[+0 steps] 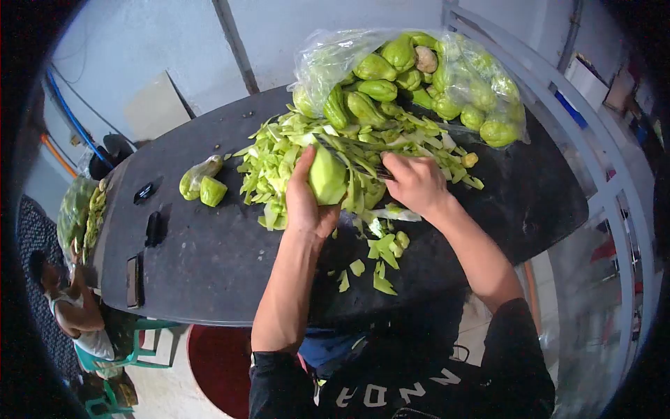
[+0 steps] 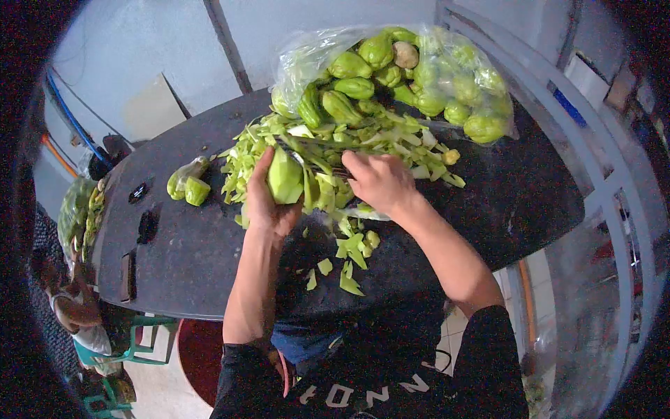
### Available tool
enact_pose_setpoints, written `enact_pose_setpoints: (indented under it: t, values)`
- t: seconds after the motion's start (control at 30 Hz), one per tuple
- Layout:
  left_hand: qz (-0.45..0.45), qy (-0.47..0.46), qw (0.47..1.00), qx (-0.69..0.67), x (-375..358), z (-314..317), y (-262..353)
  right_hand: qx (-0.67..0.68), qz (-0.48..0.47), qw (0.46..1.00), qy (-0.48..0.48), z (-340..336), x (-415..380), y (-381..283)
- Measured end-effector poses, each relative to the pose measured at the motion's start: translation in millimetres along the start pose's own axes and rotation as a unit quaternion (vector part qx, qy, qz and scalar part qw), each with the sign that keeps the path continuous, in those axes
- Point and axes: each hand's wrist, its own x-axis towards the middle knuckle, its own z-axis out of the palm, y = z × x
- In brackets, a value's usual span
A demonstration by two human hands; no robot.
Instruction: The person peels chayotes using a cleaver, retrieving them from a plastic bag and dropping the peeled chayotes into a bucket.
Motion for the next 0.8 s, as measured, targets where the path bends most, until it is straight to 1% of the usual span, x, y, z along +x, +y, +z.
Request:
enact_pose_setpoints:
  t: [0.07,0.1,0.13,0.2,0.27,0.33,0.37,0.4,0.47,0.5,0.6,0.63,0.67,0.73,0.77,0.8]
  values:
    - [-0.017,-0.051,0.999,-0.004,-2,0,-1,0.012,-0.018,1.000,-0.002,-7,2,3]
    - [-0.008,-0.022,1.000,-0.007,-4,5,1,0.017,-0.029,0.999,-0.002,-8,0,2]
    - [-0.005,-0.020,1.000,-0.008,-5,9,2,0.021,-0.032,0.999,-0.003,-9,-2,-1]
    - [0.008,0.054,0.998,-0.012,-7,15,6,0.035,-0.060,0.997,-0.013,-10,-3,-6]
    - [0.018,0.052,0.998,-0.007,-7,9,7,0.039,-0.068,0.997,-0.009,-7,-1,-10]
    - [0.019,0.007,1.000,0.016,-8,9,6,0.014,-0.047,0.999,0.010,-4,0,-6]
    - [-0.001,0.018,0.999,0.032,-10,12,3,0.011,-0.045,0.999,0.010,-2,0,-1]
    - [-0.004,0.014,0.999,0.033,-11,13,1,0.005,-0.029,0.999,0.016,0,2,4]
    - [-0.037,0.001,0.999,0.025,-9,13,-3,-0.003,-0.013,1.000,0.025,-3,2,9]
    - [-0.039,-0.048,0.998,0.017,-8,11,-4,0.005,-0.015,1.000,0.022,-6,2,10]
    - [-0.026,-0.054,0.998,0.003,-8,8,2,0.010,-0.025,1.000,-0.002,-12,-3,3]
    - [-0.005,0.024,0.999,0.021,-12,15,4,0.028,-0.037,0.999,-0.008,-15,-2,-5]
    - [-0.006,0.028,0.999,0.024,-12,14,4,0.046,-0.047,0.998,-0.016,-16,-2,-10]
    - [0.004,0.031,0.999,0.027,-12,13,2,0.062,-0.048,0.997,0.000,-9,0,-6]
    - [-0.002,-0.008,1.000,0.028,-11,15,1,0.039,-0.016,0.999,-0.010,-4,0,0]
    - [-0.006,-0.011,1.000,0.026,-10,13,-2,0.014,0.014,1.000,-0.020,-2,0,6]
